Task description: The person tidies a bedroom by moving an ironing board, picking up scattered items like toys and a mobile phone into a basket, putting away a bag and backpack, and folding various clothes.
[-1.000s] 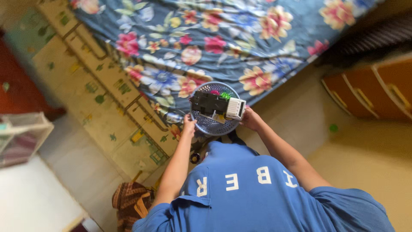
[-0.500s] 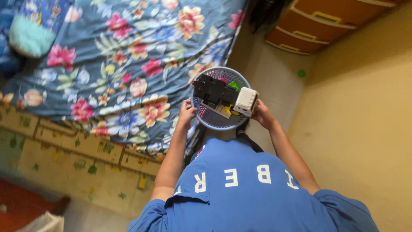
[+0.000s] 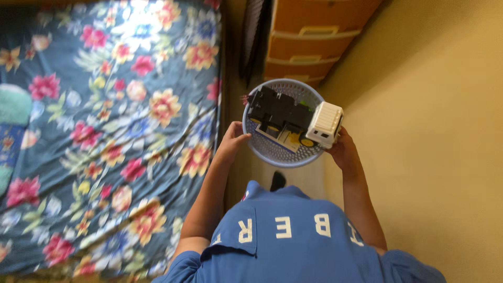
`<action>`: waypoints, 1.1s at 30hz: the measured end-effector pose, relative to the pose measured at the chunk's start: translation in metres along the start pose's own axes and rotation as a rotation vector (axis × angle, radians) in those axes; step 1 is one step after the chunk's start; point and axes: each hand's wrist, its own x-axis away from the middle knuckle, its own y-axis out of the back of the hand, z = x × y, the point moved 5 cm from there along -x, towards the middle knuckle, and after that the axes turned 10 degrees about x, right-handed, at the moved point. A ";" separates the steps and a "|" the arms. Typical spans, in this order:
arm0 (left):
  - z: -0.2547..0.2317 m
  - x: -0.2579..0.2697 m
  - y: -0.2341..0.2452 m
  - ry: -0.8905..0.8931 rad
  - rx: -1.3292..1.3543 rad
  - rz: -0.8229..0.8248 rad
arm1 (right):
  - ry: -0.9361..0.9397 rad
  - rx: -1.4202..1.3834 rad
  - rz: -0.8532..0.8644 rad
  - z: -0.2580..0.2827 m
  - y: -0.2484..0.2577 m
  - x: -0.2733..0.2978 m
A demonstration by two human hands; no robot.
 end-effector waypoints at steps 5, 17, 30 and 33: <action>-0.055 -0.076 -0.092 -0.035 -0.054 0.120 | 0.142 -0.102 0.009 0.083 0.059 -0.041; -0.240 -0.172 -0.258 -0.169 -0.013 0.368 | 0.448 -0.174 -0.066 0.296 0.084 -0.097; -0.413 -0.342 -0.323 -0.499 -0.223 0.555 | 0.684 -0.729 -0.192 0.507 0.015 -0.256; -0.438 -0.384 -0.317 -0.598 -0.369 0.520 | 0.830 -0.002 -0.058 0.534 0.001 -0.301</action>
